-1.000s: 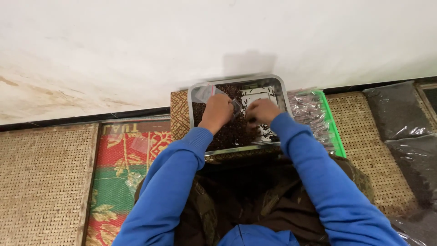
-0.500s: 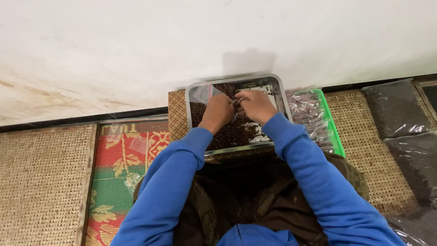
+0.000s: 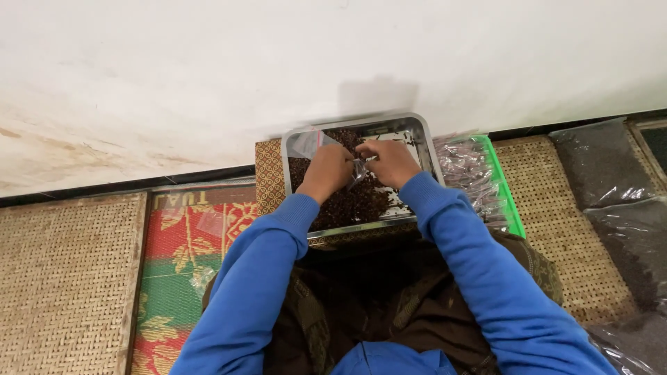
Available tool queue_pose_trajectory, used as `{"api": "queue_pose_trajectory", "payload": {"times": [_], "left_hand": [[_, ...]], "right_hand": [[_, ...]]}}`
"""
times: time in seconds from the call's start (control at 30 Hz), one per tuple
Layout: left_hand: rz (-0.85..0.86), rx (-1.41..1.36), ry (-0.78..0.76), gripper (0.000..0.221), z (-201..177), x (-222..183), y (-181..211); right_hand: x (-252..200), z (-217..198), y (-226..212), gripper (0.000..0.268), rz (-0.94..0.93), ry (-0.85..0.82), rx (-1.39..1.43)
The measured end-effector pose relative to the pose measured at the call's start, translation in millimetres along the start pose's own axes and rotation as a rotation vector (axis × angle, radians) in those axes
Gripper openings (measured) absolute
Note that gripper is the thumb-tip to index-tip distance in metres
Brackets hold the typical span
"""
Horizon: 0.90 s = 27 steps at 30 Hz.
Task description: The person fills small plastic bags with cloves from a metal tray by hand and places the filled bags into plastic baskets.
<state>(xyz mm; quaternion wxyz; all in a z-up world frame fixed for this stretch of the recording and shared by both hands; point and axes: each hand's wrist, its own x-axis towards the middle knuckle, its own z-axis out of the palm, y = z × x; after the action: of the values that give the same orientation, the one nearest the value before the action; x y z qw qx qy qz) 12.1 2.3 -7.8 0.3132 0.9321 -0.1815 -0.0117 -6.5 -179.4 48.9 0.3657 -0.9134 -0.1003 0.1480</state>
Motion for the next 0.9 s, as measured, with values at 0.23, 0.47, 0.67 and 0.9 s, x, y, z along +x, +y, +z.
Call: {"api": "queue_pose_trajectory", "payload": {"times": [0.23,0.47,0.67,0.9], "left_hand": [[0.003,-0.036,-0.071,0.029,-25.7,-8.6,19.1],[-0.016,0.018,-0.108,0.026,-37.2,-14.6,27.7],[-0.058,0.058,-0.06,0.031,-17.3,-6.8,-1.7],[-0.183,-0.064,-0.046,0.036,-28.1,-6.1,6.5]], "right_hand": [[1.4,4.1,-3.2,0.028,0.001,-0.014,-0.191],[22.2,16.1,25.6,0.02,-0.015,0.064,-0.227],[46.3,49.7,94.5,0.025,0.095,-0.048,-0.221],[21.0,96.5,69.4,0.089,0.097,-0.281,-0.408]]}}
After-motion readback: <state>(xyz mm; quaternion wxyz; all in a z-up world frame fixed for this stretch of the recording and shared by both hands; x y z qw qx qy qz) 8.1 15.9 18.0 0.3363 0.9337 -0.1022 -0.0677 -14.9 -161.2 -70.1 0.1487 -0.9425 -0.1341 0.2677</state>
